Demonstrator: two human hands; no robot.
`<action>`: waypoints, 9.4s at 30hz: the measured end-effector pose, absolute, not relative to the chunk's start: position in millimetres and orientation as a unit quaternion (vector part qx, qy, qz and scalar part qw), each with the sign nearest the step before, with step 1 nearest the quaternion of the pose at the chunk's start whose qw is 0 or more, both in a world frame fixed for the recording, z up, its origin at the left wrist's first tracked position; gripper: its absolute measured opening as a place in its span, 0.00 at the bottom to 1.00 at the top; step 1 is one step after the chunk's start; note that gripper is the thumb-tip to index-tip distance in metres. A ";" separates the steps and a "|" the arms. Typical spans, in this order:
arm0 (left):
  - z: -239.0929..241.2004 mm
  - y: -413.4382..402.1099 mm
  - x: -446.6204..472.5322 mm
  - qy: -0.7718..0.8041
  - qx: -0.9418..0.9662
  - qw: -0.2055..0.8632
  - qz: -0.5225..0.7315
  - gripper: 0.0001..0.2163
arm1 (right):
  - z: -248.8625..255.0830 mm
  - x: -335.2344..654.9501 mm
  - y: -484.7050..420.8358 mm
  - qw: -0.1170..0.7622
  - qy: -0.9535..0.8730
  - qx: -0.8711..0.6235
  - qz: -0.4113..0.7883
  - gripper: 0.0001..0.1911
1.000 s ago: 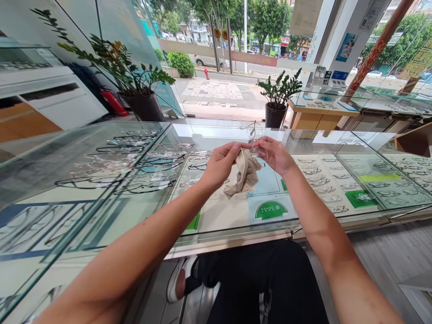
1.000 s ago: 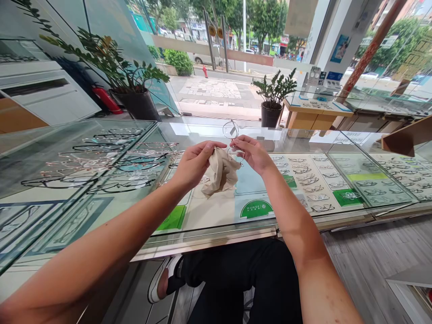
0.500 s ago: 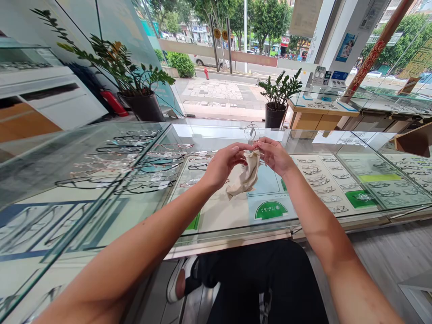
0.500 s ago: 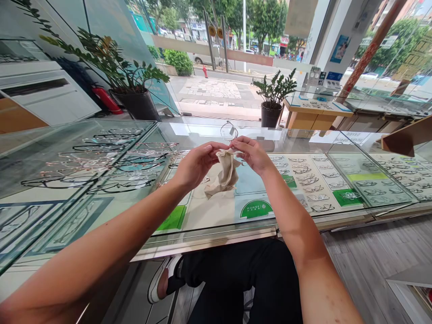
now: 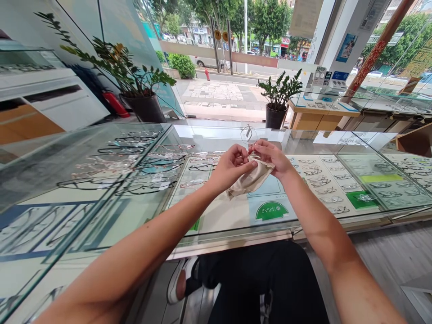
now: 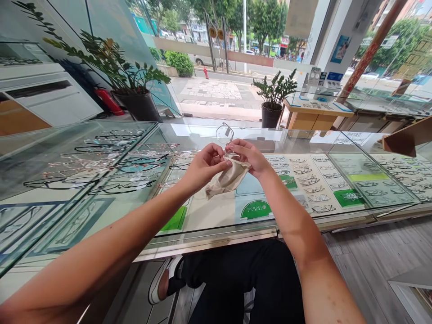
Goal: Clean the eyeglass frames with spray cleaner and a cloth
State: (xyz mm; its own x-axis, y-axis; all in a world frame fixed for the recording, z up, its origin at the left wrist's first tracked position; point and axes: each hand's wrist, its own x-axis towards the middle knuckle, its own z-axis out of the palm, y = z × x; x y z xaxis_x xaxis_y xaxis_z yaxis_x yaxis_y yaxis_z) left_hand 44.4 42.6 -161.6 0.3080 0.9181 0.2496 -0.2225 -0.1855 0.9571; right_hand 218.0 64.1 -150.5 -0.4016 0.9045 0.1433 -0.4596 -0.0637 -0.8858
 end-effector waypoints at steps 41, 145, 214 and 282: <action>-164.7 41.3 43.4 0.243 0.581 0.653 0.422 0.17 | -146.4 217.7 60.1 0.506 -0.508 -0.257 0.648 0.19; -165.5 44.8 37.6 0.339 0.620 0.499 0.502 0.27 | -145.4 199.7 52.1 0.544 -0.569 -0.322 0.525 0.15; -160.2 58.0 37.0 0.273 0.532 0.559 0.575 0.21 | -139.3 225.5 59.4 0.471 -0.683 -0.282 0.482 0.10; -159.2 58.7 34.5 0.319 0.510 0.598 0.529 0.18 | -149.3 219.1 57.1 0.355 -0.653 -0.240 0.625 0.14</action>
